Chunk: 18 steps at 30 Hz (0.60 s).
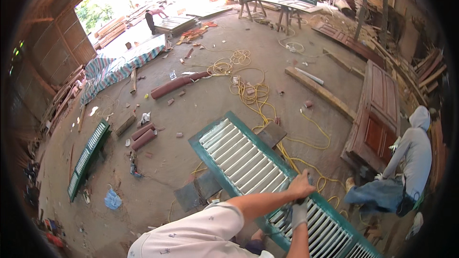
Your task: The person uses an electric sander to smooth the surface of a large green metal vent. They move the sander along the frame and slats, repositioning the vent to access different areas.
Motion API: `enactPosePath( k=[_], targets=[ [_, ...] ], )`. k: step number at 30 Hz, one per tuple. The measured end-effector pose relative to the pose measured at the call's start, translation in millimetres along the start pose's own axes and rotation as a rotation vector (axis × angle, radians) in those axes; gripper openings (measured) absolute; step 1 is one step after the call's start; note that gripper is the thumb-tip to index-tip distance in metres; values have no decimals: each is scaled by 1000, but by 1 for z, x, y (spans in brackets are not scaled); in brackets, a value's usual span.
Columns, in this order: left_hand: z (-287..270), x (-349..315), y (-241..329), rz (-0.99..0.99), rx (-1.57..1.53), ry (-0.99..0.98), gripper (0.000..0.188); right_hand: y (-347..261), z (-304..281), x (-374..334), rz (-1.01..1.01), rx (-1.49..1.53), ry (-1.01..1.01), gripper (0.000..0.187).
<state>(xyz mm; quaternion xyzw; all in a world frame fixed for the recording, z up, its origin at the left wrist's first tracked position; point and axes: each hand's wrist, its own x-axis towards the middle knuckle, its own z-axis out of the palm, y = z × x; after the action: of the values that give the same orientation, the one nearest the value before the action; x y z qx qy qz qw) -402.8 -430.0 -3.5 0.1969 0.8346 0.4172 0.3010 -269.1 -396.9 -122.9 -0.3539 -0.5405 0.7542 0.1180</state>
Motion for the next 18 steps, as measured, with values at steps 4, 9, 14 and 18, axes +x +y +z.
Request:
enactPosePath(
  k=[4, 9, 14, 18],
  targets=[
    [8, -36, -37, -4, -97, 6, 85, 18, -1, -49, -71, -168, -36, 93],
    [-5, -2, -14, 20, -46, 17, 85, 31, -10, 29, -117, -29, -83, 59],
    [-7, -16, -49, 153, -48, -25, 93, 55, 59, 5, 110, 855, 30, 49],
    [-60, -81, -57, 3, -67, -136, 98, 71, 10, -60, 145, 28, -172, 52]
  ],
)
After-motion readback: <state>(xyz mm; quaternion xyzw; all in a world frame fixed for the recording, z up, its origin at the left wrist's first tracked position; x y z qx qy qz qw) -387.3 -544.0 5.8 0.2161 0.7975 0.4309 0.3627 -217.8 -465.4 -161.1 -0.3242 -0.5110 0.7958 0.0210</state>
